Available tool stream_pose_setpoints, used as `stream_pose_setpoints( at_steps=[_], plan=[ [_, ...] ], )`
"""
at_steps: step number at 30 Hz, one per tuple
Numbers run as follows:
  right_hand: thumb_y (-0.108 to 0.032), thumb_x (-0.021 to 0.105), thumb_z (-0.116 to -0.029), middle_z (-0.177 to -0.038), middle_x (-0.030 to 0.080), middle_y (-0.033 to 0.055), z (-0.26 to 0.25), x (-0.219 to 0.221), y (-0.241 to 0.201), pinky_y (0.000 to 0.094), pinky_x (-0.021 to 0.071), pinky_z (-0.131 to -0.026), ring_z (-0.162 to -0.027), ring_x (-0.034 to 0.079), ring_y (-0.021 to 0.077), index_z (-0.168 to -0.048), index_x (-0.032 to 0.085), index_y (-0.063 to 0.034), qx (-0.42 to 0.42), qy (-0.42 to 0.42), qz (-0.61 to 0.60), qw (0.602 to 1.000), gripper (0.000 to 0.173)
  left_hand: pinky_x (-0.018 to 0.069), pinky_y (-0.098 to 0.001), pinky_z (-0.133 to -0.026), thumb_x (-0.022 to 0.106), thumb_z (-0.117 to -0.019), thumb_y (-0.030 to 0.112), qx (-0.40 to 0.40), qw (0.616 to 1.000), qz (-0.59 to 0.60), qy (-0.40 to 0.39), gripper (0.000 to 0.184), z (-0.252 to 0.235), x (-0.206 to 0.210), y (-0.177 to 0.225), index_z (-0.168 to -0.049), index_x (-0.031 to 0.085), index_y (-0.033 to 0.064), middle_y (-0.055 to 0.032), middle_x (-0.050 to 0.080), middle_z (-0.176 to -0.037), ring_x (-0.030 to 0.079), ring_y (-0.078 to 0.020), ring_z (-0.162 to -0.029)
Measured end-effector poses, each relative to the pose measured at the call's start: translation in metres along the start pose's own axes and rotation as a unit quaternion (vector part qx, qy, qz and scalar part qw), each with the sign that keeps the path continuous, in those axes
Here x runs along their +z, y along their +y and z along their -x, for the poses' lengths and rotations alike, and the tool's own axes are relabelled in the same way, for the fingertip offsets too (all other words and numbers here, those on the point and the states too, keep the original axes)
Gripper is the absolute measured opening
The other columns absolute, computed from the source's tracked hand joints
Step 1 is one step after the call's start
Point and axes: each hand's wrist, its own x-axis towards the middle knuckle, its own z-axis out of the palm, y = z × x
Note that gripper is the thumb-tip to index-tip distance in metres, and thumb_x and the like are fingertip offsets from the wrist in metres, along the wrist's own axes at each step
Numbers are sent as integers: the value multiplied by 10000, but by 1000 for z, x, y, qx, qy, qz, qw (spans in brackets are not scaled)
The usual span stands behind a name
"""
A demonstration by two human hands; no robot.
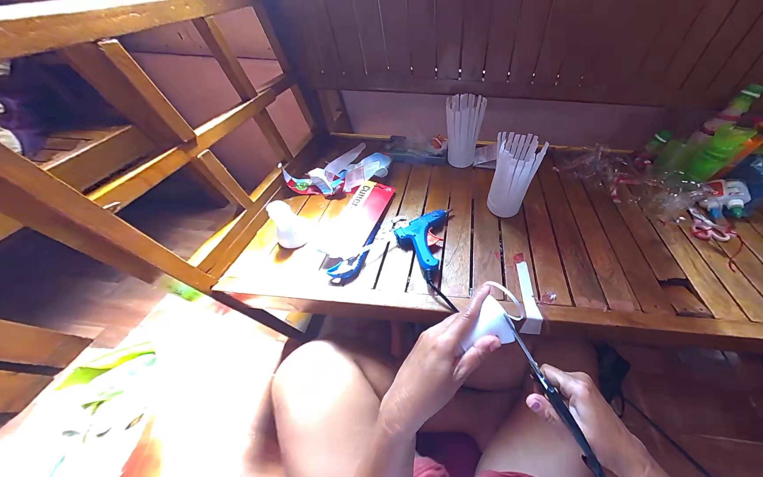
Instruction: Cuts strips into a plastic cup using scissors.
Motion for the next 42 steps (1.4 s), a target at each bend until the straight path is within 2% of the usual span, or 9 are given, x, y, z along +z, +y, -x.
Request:
stream_pose_setpoints(
  at_steps=[3, 6, 8, 9, 12, 14, 17, 27, 42],
  plan=[
    [-578, 564, -959, -536, 455, -23, -7, -2, -6, 100, 345, -449, -462, 419, -60, -752, 585, -28, -5, 22, -10, 1000, 587, 538, -355, -964, 511, -1058, 361, 13, 999, -30, -37, 577, -17, -18, 14, -1520, 462, 19, -162, 684, -1272, 688, -198, -1097],
    [-581, 552, -972, -559, 487, -28, -18, -3, -9, 105, 374, -451, -469, 443, -60, -781, 606, -26, -24, 48, -36, 998, 589, 533, -380, -932, 525, -1050, 308, -13, 993, -61, -97, 563, -42, -45, 49, -1501, 465, -25, -216, 694, -1211, 699, -253, -1020],
    [-596, 544, -976, -576, 511, -43, -25, -6, -10, 105, 410, -450, -475, 473, -66, -794, 606, -42, -36, 65, -61, 995, 587, 536, -281, -732, 508, -1063, 342, -35, 987, -53, -146, 551, -62, -58, 58, -1510, 461, 23, -135, 698, -1011, 640, -133, -777],
    [-609, 546, -971, -577, 508, -50, -28, -7, -11, 105, 412, -446, -474, 474, -69, -798, 605, -47, -37, 72, -68, 994, 591, 513, -228, -619, 490, -1073, 372, -47, 982, -26, -182, 572, -71, -62, 54, -1548, 407, 63, -82, 660, -924, 587, -75, -666],
    [-601, 575, -950, -579, 505, -47, -33, -7, -9, 105, 407, -449, -474, 464, -70, -809, 627, -25, -25, 85, -56, 995, 596, 474, -157, -472, 483, -1081, 349, -79, 959, 115, -248, 597, -87, -62, 29, -1589, 298, 95, -4, 618, -882, 536, 4, -543],
    [-570, 594, -941, -568, 500, -23, -35, -6, -4, 116, 388, -452, -472, 453, -50, -804, 633, -6, -20, 86, -26, 996, 582, 445, -147, -467, 488, -1074, 290, -95, 949, 190, -233, 590, -84, -51, 13, -1580, 291, 60, 18, 627, -876, 514, 15, -540],
    [-560, 603, -929, -565, 495, -5, -37, -3, 4, 133, 363, -458, -481, 441, -24, -783, 633, -4, -11, 75, 14, 997, 576, 396, -134, -524, 520, -1051, 272, -118, 952, 208, -193, 605, -74, -41, 0, -1574, 315, 47, 35, 610, -911, 467, 40, -603],
    [-607, 593, -912, -583, 497, -9, -36, 1, 3, 175, 381, -464, -487, 457, 10, -813, 640, -11, 68, 17, 12, 997, 607, 431, -174, -603, 537, -1048, 343, -118, 966, 127, -194, 618, -63, -32, -18, -1573, 350, 76, -23, 634, -957, 486, 10, -655],
    [-550, 570, -951, -529, 450, -27, -27, 11, 5, 131, 347, -435, -446, 417, -32, -755, 604, -24, 31, 57, 18, 998, 562, 435, -155, -615, 545, -1047, 337, -103, 969, 129, -184, 618, -58, -28, -19, -1565, 359, 56, -18, 637, -951, 494, 23, -661]
  ],
)
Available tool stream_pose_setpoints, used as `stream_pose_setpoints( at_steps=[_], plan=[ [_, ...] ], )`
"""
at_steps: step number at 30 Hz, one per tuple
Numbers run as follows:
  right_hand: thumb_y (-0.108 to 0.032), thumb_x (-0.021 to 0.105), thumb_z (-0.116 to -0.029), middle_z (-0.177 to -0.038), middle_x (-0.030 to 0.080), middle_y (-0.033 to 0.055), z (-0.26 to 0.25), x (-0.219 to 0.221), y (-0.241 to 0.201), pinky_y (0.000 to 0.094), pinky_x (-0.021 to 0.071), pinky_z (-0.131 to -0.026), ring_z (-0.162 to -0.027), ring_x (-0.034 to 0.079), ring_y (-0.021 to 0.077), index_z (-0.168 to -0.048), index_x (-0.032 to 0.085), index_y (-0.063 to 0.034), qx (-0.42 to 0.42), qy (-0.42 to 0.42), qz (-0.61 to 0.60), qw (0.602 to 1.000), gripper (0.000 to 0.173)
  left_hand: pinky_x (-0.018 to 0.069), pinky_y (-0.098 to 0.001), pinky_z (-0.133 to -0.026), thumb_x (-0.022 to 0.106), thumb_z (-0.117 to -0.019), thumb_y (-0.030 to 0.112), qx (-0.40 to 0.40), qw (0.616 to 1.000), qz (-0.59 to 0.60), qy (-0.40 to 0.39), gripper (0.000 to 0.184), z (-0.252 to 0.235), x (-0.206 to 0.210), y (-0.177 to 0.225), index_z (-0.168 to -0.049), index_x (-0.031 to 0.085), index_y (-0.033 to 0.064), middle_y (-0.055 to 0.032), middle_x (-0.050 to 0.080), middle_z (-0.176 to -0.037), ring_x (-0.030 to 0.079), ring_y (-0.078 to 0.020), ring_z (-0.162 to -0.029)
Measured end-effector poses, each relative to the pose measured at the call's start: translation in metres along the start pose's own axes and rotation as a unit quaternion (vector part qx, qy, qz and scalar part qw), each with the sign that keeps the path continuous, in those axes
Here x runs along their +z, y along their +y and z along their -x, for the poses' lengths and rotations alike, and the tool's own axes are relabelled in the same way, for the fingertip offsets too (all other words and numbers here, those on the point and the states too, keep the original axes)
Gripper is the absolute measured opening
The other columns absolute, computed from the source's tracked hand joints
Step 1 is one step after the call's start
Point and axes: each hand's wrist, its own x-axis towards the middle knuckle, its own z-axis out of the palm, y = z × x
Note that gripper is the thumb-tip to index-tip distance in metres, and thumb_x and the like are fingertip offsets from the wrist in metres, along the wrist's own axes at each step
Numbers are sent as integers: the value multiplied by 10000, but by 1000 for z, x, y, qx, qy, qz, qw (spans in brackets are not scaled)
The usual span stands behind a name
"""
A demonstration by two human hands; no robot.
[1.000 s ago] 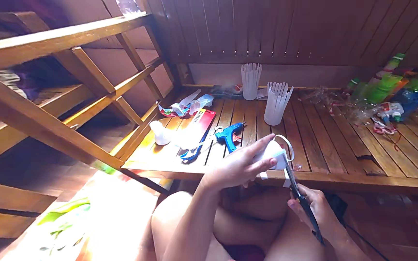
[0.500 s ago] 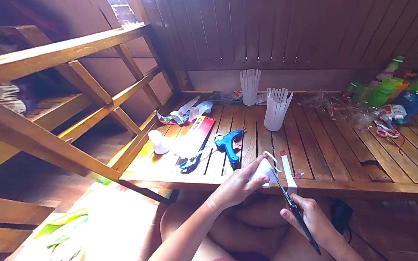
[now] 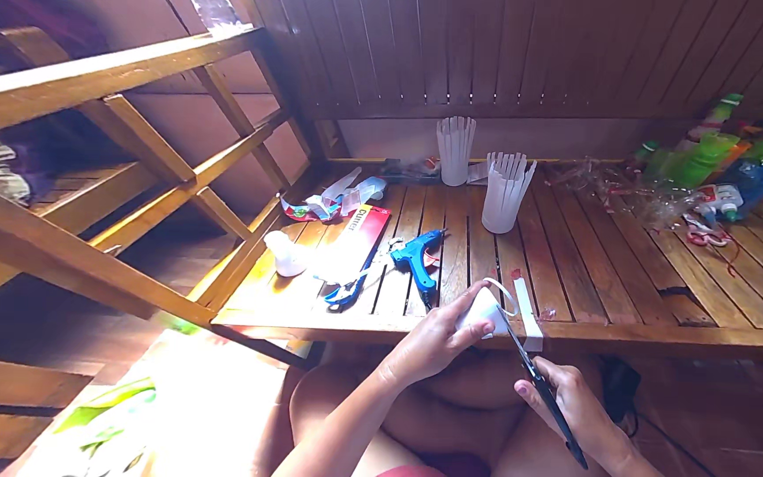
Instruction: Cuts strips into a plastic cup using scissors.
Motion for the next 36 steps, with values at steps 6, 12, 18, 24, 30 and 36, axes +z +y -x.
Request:
stream_pose_setpoints(
  at_steps=[6, 12, 18, 24, 30, 36],
  plan=[
    [-511, 575, -962, -517, 447, -18, 2, 2, 3, 130, 339, -431, -439, 410, -30, -748, 609, -11, -20, 7, -5, 1000, 545, 428, -148, -578, 533, -1054, 305, -10, 999, 42, 8, 598, 3, 1, 1, -1571, 351, 65, -7, 649, -968, 494, 30, -639],
    [-580, 600, -921, -555, 484, -17, 3, 0, 3, 147, 389, -446, -460, 456, -15, -808, 628, -4, 13, -40, -28, 999, 588, 372, -126, -472, 470, -1082, 266, -41, 986, 156, 28, 516, 7, 6, 1, -1556, 376, 85, 53, 628, -906, 453, 47, -558],
    [-724, 507, -899, -604, 523, 16, 4, -7, -1, 218, 416, -475, -498, 487, 53, -857, 648, -2, 41, -83, 12, 996, 737, 511, -210, -746, 490, -1074, 333, 58, 993, -64, 78, 535, 13, 15, -9, -1527, 453, 51, -101, 704, -1106, 603, -25, -771],
    [-629, 549, -920, -567, 491, -2, 6, -1, -5, 183, 384, -453, -469, 456, 20, -825, 640, -2, 42, -53, 6, 998, 641, 536, -256, -820, 485, -1073, 338, 80, 988, -86, 103, 542, 16, 19, -12, -1514, 465, 24, -137, 707, -1167, 662, -75, -869],
    [-559, 567, -941, -548, 475, -10, 6, 1, -6, 155, 366, -447, -456, 434, -4, -798, 627, -6, 19, -35, 8, 999, 575, 532, -237, -826, 482, -1076, 340, 83, 987, -88, 106, 544, 17, 18, -11, -1522, 456, 29, -136, 697, -1206, 660, -62, -877],
    [-521, 577, -953, -531, 463, -10, 7, 3, -3, 146, 361, -438, -444, 427, -12, -771, 619, -10, 4, -26, 11, 1000, 543, 539, -261, -869, 487, -1074, 342, 95, 984, -97, 113, 547, 18, 18, -14, -1510, 466, 12, -144, 697, -1221, 681, -86, -945]
  ],
)
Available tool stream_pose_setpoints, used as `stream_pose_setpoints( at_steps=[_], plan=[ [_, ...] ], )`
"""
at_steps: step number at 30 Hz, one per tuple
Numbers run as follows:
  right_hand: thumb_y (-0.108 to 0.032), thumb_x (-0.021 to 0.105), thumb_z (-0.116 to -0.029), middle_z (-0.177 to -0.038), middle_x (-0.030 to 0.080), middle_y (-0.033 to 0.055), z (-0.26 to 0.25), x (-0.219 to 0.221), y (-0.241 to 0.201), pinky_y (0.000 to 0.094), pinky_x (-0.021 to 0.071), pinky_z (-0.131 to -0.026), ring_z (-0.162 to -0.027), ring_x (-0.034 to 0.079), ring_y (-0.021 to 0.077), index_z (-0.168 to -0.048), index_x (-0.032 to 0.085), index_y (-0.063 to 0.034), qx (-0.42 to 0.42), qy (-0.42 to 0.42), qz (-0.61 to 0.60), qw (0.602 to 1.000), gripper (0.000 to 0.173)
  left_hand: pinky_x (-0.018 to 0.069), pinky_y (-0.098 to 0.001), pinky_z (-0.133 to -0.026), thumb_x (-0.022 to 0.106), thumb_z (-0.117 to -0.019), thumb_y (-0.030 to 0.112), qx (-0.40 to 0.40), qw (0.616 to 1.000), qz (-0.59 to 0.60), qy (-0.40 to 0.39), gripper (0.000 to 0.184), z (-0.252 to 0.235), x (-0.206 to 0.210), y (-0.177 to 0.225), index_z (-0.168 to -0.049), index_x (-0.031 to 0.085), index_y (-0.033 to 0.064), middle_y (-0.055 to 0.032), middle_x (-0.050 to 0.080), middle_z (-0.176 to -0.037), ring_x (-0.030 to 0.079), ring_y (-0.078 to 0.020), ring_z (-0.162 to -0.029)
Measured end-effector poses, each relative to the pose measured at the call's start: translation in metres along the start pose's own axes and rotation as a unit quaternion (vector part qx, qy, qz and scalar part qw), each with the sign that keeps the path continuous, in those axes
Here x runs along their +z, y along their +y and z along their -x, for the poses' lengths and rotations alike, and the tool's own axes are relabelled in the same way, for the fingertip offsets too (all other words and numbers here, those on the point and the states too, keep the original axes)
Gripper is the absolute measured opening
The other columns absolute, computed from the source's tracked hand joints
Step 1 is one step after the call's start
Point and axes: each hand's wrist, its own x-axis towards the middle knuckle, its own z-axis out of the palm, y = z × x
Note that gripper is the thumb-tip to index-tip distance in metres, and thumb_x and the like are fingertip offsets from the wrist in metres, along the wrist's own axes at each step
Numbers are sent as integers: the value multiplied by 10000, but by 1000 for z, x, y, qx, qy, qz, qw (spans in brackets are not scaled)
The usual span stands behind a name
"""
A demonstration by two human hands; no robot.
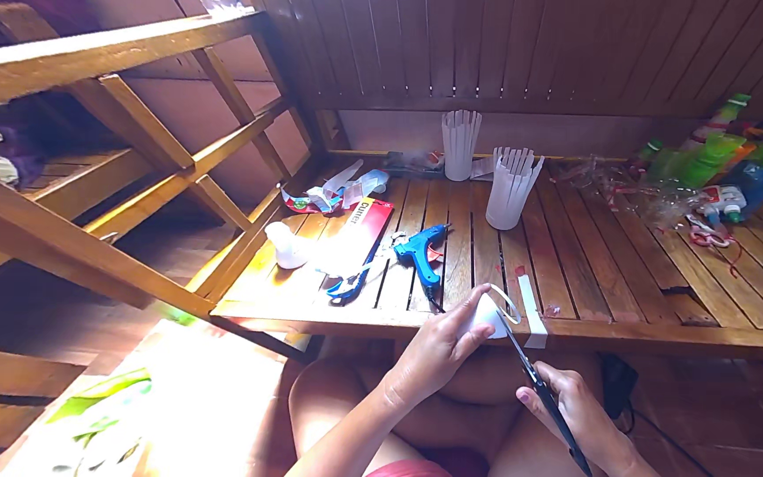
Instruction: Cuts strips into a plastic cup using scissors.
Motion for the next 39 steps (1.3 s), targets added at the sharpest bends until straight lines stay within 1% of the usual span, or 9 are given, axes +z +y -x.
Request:
stream_pose_setpoints(
  at_steps=[7, 9, 11, 12, 13, 16, 19, 24, 39],
  plan=[
    [-517, 579, -952, -523, 455, -10, 1, 2, 2, 134, 342, -435, -444, 418, -20, -748, 613, -15, -13, 12, 7, 1000, 542, 523, -225, -890, 489, -1074, 335, 0, 1000, 14, 16, 552, 2, 1, 0, -1505, 464, -10, -148, 668, -1297, 668, -48, -976],
    [-525, 581, -950, -519, 455, -13, 2, 3, 3, 128, 348, -429, -438, 422, -29, -750, 607, -17, -15, 13, -7, 1000, 546, 515, -147, -747, 488, -1080, 320, -26, 996, 81, 20, 553, 3, 1, 2, -1524, 434, -6, -81, 683, -1245, 614, 35, -816],
    [-519, 586, -947, -522, 466, -9, 4, 5, 5, 130, 370, -428, -437, 441, -27, -770, 617, -12, -12, 16, -23, 1000, 538, 450, -135, -499, 488, -1076, 297, -82, 983, 160, 37, 556, 5, 4, 5, -1542, 391, 10, 20, 665, -919, 508, 41, -568],
    [-517, 589, -946, -525, 472, -7, 4, 6, 6, 133, 376, -431, -440, 447, -25, -777, 620, -10, -10, 14, -27, 999, 536, 433, -141, -465, 484, -1074, 298, -98, 979, 175, 41, 558, 6, 5, 6, -1545, 386, 16, 36, 643, -852, 487, 35, -532],
    [-523, 594, -945, -530, 476, -5, 5, 6, 7, 136, 377, -434, -444, 446, -22, -781, 620, -7, -8, 7, -31, 999, 542, 425, -142, -484, 500, -1069, 295, -101, 978, 179, 47, 546, 7, 7, 6, -1529, 415, 12, 34, 644, -853, 481, 36, -547],
    [-588, 585, -932, -566, 500, 3, 5, 3, 9, 153, 385, -451, -468, 456, -4, -814, 631, -3, 11, -29, -30, 999, 599, 486, -131, -712, 544, -1052, 297, -67, 989, 124, 54, 537, 12, 12, 1, -1476, 485, -27, -73, 698, -1146, 578, 49, -772],
    [-671, 547, -910, -599, 514, 13, 5, 0, 9, 175, 394, -468, -492, 466, 21, -831, 634, 0, 18, -58, -22, 998, 681, 519, -216, -939, 544, -1047, 321, -22, 998, 39, 52, 556, 14, 14, -1, -1468, 502, -40, -163, 691, -1251, 682, -57, -1035],
    [-709, 507, -903, -617, 529, 28, 3, -3, 5, 222, 413, -485, -511, 490, 60, -855, 643, 0, 37, -78, 2, 996, 723, 553, -313, -920, 525, -1047, 378, 0, 997, -38, 63, 585, 17, 18, -5, -1472, 509, -23, -150, 729, -1163, 714, -155, -1004],
    [-580, 555, -950, -542, 467, -10, 3, 0, 4, 145, 365, -446, -459, 438, -13, -765, 611, -23, -6, -31, -3, 1000, 589, 561, -319, -907, 525, -1046, 385, 12, 995, -58, 79, 592, 19, 15, -5, -1466, 512, -32, -152, 732, -1144, 719, -169, -991]
  ],
)
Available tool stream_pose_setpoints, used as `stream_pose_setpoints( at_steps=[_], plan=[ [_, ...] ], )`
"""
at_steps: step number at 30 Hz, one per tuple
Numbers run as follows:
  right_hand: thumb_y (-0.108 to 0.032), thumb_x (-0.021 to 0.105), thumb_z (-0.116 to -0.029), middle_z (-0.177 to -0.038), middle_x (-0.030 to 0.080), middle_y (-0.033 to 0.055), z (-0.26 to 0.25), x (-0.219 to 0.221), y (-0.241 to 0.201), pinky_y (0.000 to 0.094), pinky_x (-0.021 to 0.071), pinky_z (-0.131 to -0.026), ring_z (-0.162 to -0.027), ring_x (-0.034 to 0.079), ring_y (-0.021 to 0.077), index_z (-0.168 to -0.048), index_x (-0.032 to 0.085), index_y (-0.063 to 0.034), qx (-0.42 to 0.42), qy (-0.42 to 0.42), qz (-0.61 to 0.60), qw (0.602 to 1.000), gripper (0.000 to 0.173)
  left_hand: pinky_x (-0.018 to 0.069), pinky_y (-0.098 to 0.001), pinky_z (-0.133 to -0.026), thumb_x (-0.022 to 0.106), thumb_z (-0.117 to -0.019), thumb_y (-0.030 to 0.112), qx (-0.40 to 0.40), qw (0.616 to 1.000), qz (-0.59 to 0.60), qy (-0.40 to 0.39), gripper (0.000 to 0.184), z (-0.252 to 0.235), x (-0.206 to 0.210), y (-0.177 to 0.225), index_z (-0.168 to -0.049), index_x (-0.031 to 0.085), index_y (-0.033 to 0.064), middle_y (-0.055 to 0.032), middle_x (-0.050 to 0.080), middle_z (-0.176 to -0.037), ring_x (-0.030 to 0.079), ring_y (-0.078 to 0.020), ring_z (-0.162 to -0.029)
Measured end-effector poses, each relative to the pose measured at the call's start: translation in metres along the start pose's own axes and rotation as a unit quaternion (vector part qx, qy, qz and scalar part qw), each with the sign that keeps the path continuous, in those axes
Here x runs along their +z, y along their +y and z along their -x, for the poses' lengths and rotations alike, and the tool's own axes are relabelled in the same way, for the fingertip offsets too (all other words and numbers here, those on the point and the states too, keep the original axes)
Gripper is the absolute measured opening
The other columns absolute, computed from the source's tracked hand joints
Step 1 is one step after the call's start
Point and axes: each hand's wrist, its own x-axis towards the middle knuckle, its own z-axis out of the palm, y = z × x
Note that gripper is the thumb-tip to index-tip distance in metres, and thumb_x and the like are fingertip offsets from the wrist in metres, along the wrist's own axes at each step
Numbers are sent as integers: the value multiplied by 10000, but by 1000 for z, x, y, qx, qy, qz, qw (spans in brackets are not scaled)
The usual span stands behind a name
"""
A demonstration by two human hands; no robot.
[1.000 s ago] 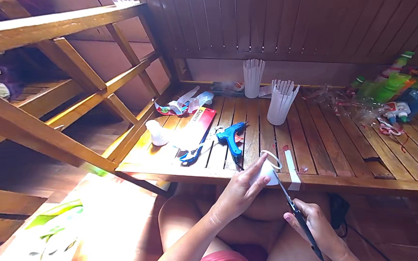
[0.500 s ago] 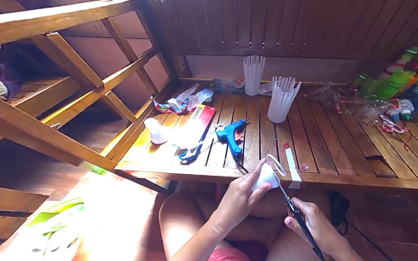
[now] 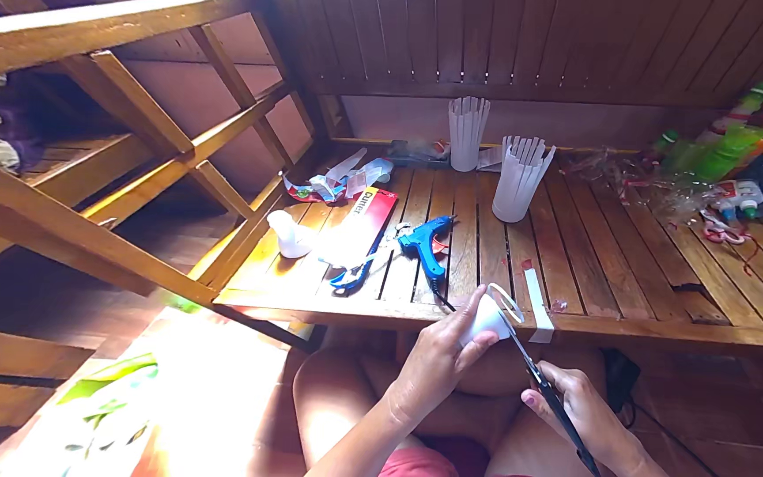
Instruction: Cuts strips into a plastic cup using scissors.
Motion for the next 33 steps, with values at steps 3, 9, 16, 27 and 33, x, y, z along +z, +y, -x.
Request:
stream_pose_setpoints(
  at_steps=[3, 9, 16, 27, 33],
  plan=[
    [-559, 558, -961, -535, 461, -12, 1, 1, 0, 132, 360, -442, -453, 433, -21, -758, 604, -26, -9, 10, -6, 1000, 572, 559, -310, -913, 527, -1047, 380, 6, 1000, 3, 5, 590, 0, -1, 1, -1462, 512, -38, -155, 729, -1155, 718, -166, -997],
    [-539, 570, -959, -525, 450, -13, 1, 1, 0, 120, 342, -437, -447, 418, -32, -735, 595, -30, -25, 22, 1, 999, 557, 554, -299, -919, 528, -1046, 382, 15, 1000, -10, 10, 587, -1, -2, 2, -1458, 519, -36, -160, 724, -1171, 715, -166, -1011],
    [-528, 589, -958, -525, 446, -20, 3, 5, 2, 105, 326, -438, -452, 401, -52, -736, 589, -28, -39, 29, -21, 999, 547, 480, -127, -625, 544, -1053, 302, -87, 980, 178, 35, 556, 2, 1, 8, -1478, 471, -49, -47, 699, -1024, 555, 46, -688],
    [-689, 527, -914, -596, 507, 10, 4, -3, -2, 176, 381, -469, -494, 459, 20, -826, 628, -10, 28, -49, -12, 998, 692, 545, -259, -925, 528, -1045, 387, -16, 999, 29, 35, 581, 10, 8, 4, -1429, 548, -48, -154, 729, -1174, 714, -123, -1014],
    [-647, 530, -938, -562, 488, -3, 5, 1, -3, 155, 377, -456, -472, 451, -2, -794, 623, -15, 13, -19, -11, 1000, 655, 543, -273, -942, 527, -1044, 378, -2, 999, 13, 47, 578, 10, 8, 3, -1419, 553, -61, -163, 727, -1180, 716, -149, -1039]
  ],
)
